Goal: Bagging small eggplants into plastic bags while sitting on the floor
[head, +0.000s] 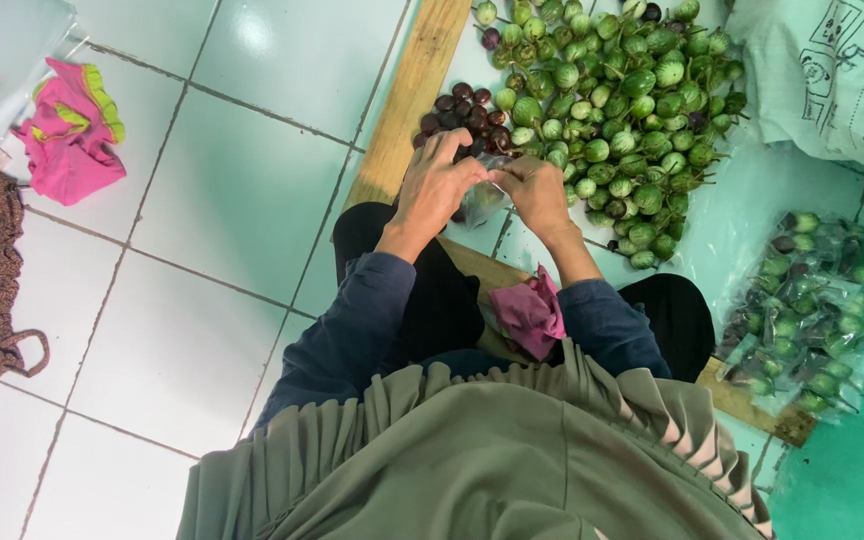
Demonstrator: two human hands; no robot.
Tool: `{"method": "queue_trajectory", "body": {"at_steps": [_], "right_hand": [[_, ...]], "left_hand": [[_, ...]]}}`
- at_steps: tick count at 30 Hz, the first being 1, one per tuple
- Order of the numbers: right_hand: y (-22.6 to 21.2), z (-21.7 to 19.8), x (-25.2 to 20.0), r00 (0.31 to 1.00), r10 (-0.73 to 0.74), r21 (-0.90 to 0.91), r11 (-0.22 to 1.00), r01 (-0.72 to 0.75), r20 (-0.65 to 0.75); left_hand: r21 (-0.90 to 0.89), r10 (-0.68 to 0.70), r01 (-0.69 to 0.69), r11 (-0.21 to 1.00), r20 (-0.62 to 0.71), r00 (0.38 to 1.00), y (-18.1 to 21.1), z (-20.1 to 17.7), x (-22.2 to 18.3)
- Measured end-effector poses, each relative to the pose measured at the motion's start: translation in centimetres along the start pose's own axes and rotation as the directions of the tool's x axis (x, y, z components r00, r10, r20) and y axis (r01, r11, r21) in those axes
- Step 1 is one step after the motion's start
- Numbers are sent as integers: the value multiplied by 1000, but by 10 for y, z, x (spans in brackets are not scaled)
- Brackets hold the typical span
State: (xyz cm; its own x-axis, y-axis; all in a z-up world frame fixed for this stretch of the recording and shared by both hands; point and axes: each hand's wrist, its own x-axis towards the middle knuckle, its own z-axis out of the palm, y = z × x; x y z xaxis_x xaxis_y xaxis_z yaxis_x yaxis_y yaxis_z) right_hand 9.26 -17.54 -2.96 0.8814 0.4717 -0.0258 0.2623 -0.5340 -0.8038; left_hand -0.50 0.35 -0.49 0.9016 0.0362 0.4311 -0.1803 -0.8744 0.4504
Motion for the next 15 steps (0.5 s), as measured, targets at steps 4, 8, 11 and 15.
{"method": "queue_trajectory", "body": {"at_steps": [4,8,11,15], "right_hand": [[1,1,-7,999,-34,57,998,33,21],[-21,-22,-21,993,-111,180,978,101,47],[-44,-47,-38,985,-170,332,930,157,12],[-46,-77,-66,973,-121,561,800,213,-198]], "left_hand": [[-37,-7,7,999,-6,1000,5,-5,-4],[-124,22,-27,992,-43,999,21,-23,4],[-131,40,-45,990,-46,998,32,-32,8],[-210,69,-81,974,-62,996,46,-40,17]]}}
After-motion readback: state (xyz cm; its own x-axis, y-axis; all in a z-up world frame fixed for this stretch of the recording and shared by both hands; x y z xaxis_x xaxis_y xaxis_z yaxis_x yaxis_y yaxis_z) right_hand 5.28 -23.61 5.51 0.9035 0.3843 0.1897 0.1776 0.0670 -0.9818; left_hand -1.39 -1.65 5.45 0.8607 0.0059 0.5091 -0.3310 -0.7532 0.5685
